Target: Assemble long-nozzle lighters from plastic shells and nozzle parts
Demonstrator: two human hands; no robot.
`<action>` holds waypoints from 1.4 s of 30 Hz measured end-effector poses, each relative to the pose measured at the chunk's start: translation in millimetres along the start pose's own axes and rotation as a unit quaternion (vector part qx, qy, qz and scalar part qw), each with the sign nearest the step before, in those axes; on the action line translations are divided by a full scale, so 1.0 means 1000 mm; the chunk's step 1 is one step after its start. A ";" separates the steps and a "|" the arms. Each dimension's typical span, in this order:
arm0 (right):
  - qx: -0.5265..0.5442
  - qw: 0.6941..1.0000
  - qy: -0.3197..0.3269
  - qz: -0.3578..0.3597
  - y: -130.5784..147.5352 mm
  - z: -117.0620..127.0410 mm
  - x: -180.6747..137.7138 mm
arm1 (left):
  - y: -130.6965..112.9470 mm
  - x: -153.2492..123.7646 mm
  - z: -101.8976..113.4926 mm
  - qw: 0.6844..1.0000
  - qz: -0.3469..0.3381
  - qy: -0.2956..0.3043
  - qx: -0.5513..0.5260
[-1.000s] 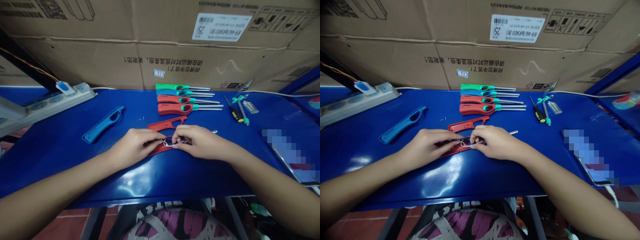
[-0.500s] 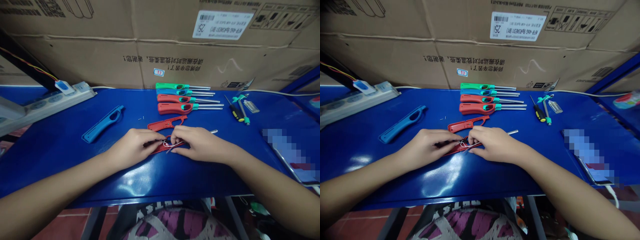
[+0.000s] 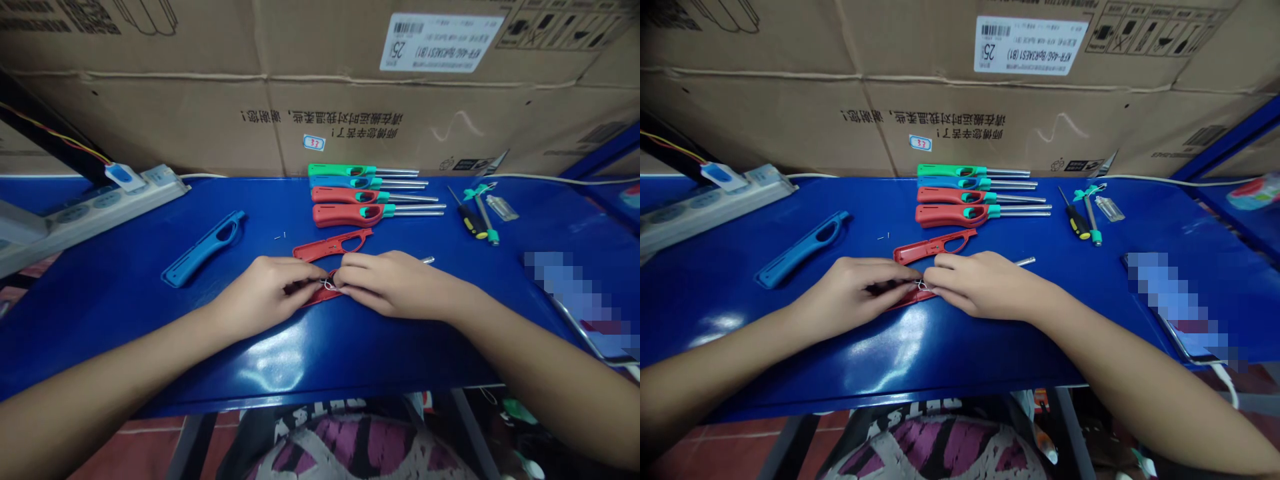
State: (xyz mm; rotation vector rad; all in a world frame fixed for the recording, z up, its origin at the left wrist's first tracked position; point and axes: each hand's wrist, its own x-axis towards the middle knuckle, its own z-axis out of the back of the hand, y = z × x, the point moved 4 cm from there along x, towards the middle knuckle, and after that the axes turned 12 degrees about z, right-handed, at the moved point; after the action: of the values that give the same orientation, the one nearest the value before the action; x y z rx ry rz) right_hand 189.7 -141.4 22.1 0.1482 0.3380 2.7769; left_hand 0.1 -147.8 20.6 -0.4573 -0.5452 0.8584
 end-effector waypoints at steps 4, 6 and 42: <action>0.046 0.998 -0.024 -0.020 -0.002 0.005 -0.001 | 0.000 0.000 0.000 1.000 0.009 0.000 -0.006; 0.069 0.997 -0.031 -0.033 -0.003 0.007 -0.001 | 0.000 0.000 0.000 1.000 0.020 0.001 -0.010; 0.085 0.988 -0.105 -0.074 -0.012 -0.003 0.003 | -0.016 -0.012 -0.001 0.958 0.125 0.127 0.226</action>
State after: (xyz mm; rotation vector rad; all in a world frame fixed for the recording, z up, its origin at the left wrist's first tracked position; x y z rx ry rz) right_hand 190.8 -130.0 16.8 0.4355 0.5101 2.5553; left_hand 3.6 -167.0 26.4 -0.2103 -0.0437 1.1135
